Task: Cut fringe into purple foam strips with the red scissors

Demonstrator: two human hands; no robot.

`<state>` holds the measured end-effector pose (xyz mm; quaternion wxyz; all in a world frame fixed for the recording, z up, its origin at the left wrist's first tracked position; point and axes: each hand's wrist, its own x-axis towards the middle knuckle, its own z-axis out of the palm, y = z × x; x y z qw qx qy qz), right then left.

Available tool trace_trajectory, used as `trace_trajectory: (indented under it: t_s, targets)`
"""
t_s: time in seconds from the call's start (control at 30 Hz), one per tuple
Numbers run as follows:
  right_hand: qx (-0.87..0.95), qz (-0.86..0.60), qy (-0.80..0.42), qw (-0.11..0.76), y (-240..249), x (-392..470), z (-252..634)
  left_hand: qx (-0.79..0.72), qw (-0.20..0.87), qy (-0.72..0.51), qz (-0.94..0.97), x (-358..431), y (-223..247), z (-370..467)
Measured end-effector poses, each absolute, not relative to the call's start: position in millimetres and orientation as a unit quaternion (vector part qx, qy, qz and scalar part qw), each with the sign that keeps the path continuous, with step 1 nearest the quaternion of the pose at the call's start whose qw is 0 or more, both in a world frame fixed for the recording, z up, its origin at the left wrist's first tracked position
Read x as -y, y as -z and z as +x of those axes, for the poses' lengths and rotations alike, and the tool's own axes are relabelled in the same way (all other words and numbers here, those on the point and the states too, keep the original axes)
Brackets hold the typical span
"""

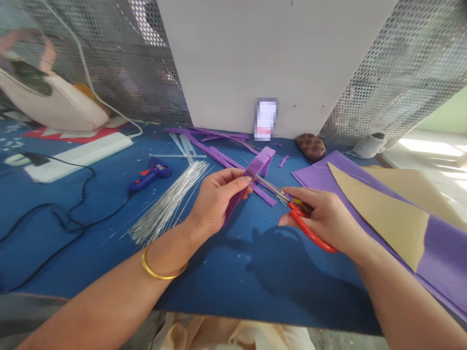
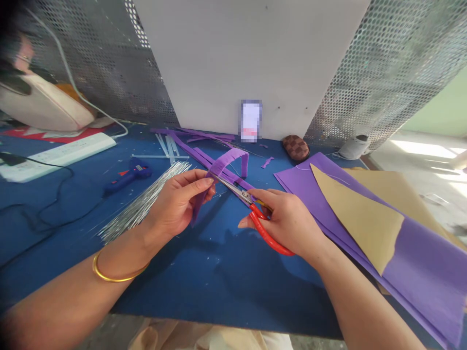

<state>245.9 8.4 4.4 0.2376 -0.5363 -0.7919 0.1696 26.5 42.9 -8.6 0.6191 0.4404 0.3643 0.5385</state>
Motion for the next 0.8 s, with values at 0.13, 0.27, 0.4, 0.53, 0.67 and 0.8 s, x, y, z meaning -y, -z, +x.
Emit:
trace_trajectory:
  t_s: [0.13, 0.27, 0.4, 0.53, 0.67, 0.8]
  targets:
    - [0.794, -0.546, -0.150, 0.222, -3.8, -7.7, 244.5, -0.362, 0.596, -0.551, 0.458, -42.8, 10.2, 26.4]
    - [0.798, -0.544, -0.143, 0.219, -2.6, -7.1, 242.8, -0.362, 0.588, -0.556, 0.463, -43.2, 10.3, 27.7]
    - [0.796, -0.542, -0.152, 0.222, -2.9, -6.7, 242.0, -0.366, 0.576, -0.555, 0.476, -42.9, 9.9, 28.0]
    - [0.795, -0.543, -0.149, 0.226, -3.3, -6.3, 241.5, -0.370, 0.566, -0.556, 0.483, -41.9, 9.9, 27.8]
    - [0.796, -0.541, -0.150, 0.225, -4.2, -6.1, 240.8, -0.378, 0.566, -0.552, 0.482, -41.0, 9.2, 28.1]
    - [0.799, -0.538, -0.141, 0.231, -4.6, -6.0, 241.1, -0.387, 0.572, -0.546, 0.474, -40.9, 8.7, 28.1]
